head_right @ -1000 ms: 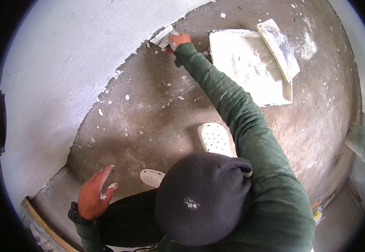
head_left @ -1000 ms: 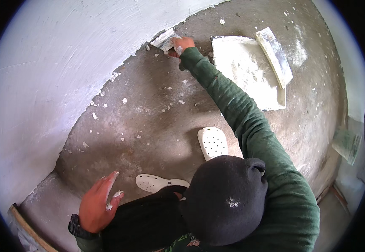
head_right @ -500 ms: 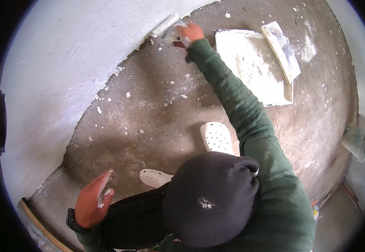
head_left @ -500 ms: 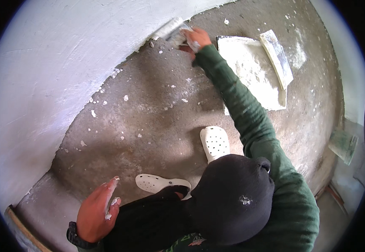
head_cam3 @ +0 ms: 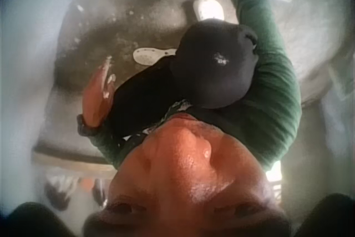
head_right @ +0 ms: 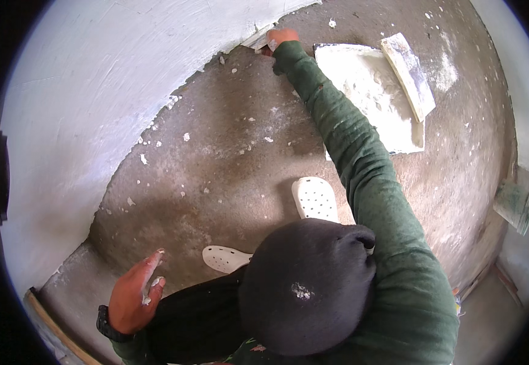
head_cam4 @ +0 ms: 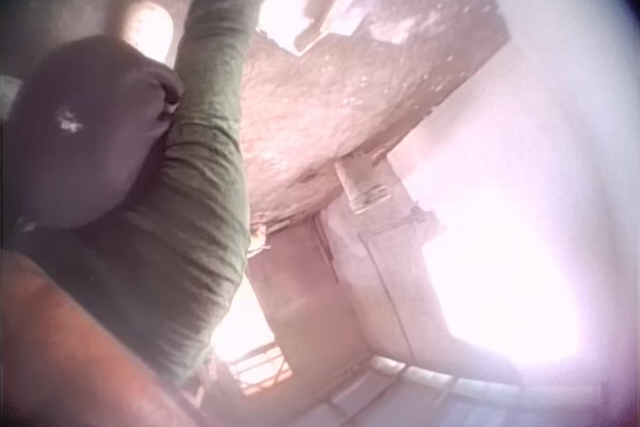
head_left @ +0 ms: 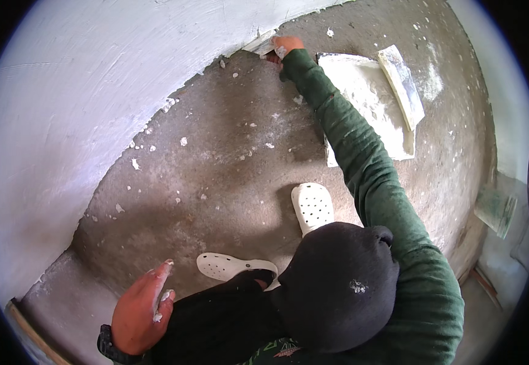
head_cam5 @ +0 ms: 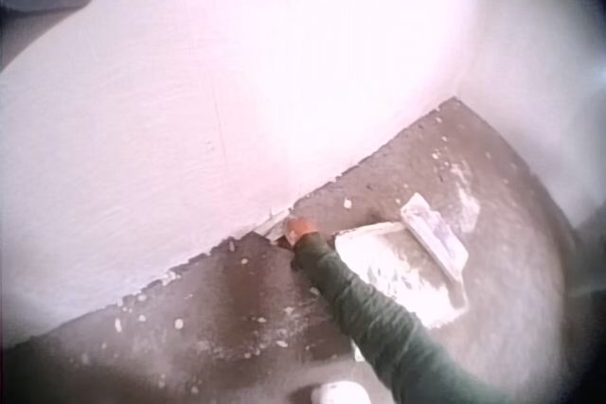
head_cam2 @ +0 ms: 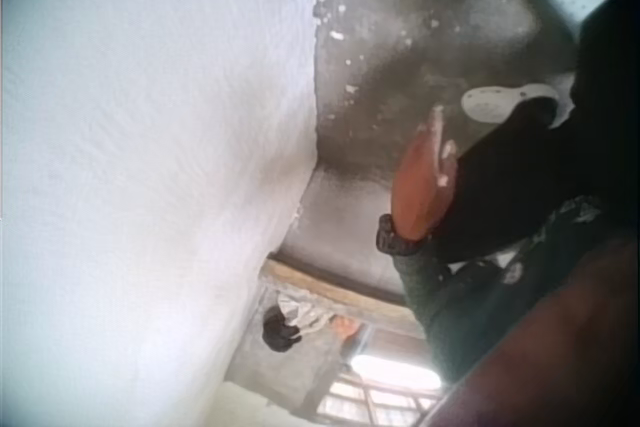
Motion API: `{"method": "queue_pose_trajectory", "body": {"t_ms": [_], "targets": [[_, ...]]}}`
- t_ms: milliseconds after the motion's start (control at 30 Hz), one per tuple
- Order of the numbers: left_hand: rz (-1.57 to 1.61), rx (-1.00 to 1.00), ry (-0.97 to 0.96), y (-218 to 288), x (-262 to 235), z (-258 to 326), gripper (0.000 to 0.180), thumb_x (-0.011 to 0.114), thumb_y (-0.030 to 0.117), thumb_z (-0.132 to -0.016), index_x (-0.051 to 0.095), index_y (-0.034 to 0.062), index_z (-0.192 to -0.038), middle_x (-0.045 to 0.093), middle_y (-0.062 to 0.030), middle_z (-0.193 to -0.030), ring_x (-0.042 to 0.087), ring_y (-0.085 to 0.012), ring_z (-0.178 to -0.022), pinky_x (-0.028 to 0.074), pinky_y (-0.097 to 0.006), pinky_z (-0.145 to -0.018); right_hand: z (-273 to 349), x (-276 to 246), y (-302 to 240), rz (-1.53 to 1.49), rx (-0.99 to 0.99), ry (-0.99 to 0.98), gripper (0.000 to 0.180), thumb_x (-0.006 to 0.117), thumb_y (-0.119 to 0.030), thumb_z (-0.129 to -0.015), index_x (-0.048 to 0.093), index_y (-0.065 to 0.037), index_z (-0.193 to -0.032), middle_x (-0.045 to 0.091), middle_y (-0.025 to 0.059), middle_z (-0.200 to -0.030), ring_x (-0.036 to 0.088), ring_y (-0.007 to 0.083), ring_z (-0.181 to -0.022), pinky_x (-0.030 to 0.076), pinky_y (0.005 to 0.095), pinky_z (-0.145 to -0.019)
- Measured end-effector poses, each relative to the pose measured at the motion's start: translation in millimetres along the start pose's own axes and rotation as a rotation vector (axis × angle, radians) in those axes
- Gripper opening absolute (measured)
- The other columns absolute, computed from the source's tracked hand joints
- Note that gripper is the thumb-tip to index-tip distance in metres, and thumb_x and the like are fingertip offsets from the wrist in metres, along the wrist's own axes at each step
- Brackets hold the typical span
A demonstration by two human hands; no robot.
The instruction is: The person scoops white plaster from a tray using a trowel and applies it to the lower section of a wall. They repeatedly smooth the material along the base of the wall, working in small sections and refilling the trowel as needed.
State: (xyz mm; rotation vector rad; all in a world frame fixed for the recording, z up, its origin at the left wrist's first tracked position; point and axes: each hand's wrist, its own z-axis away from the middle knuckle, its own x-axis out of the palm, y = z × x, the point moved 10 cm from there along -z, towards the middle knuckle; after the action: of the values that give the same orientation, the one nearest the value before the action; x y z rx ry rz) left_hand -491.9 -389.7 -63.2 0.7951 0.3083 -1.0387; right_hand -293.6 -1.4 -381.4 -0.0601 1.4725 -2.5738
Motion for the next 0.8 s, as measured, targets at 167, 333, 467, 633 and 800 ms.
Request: {"method": "queue_pose_trajectory", "body": {"t_ms": [167, 333, 467, 633, 800], "targets": [[-0.008, -0.009, -0.006, -0.4, 1.0, 1.3, 0.047, 0.059, 0.002, -0.081, 0.047, -0.0017, -0.126, 0.057, -0.0225, -0.114, 0.056, -0.0381, -0.104, 0.046, -0.039, -0.088, 10.4, 29.1, -61.8, 0.959, -0.660, -0.155, 0.024, 0.054, -0.016, -0.091, 0.058, 0.006, -0.100, 0.063, 0.0163, -0.093, 0.066, 0.0282, -0.080, 0.059, 0.0385, -0.066], [0.048, -0.002, -0.022, 2.7, 4.6, -12.4, 0.045, 0.057, 0.002, -0.081, 0.048, -0.0023, -0.126, 0.058, -0.0223, -0.115, 0.056, -0.0382, -0.105, 0.046, -0.038, -0.089, -11.5, -16.7, 13.0, 0.048, -0.323, -0.049, 0.022, 0.054, -0.015, -0.092, 0.055, 0.005, -0.101, 0.062, 0.0163, -0.092, 0.065, 0.0270, -0.079, 0.060, 0.0394, -0.066], [-0.001, -0.004, 0.011, 3.4, -5.5, -9.0, 0.046, 0.057, 0.001, -0.081, 0.048, -0.0023, -0.126, 0.058, -0.0221, -0.115, 0.056, -0.0381, -0.105, 0.046, -0.038, -0.089, 58.2, 60.3, 23.4, -0.391, 0.072, -0.145, 0.023, 0.055, -0.015, -0.092, 0.054, 0.007, -0.098, 0.061, 0.0170, -0.091, 0.065, 0.0259, -0.078, 0.061, 0.0392, -0.067], [0.037, -0.015, -0.016, -0.5, -0.2, -7.8, 0.046, 0.057, 0.000, -0.080, 0.047, -0.0031, -0.125, 0.058, -0.0220, -0.115, 0.056, -0.0382, -0.105, 0.046, -0.038, -0.089, 51.6, 82.0, 40.1, -0.493, 0.127, -0.128, 0.025, 0.054, -0.015, -0.092, 0.054, 0.010, -0.096, 0.060, 0.0176, -0.090, 0.065, 0.0264, -0.077, 0.061, 0.0380, -0.067], [0.036, 0.007, -0.004, 4.4, -2.5, -5.4, 0.046, 0.056, -0.001, -0.080, 0.048, -0.0033, -0.125, 0.058, -0.0220, -0.115, 0.057, -0.0381, -0.104, 0.046, -0.038, -0.088, 40.1, 102.0, -0.3, 1.050, -0.608, -0.086, 0.042, 0.078, -0.019, -0.071, 0.056, 0.000, -0.101, 0.063, 0.0151, -0.092, 0.064, 0.0335, -0.076, 0.054, 0.0414, -0.064]]}}
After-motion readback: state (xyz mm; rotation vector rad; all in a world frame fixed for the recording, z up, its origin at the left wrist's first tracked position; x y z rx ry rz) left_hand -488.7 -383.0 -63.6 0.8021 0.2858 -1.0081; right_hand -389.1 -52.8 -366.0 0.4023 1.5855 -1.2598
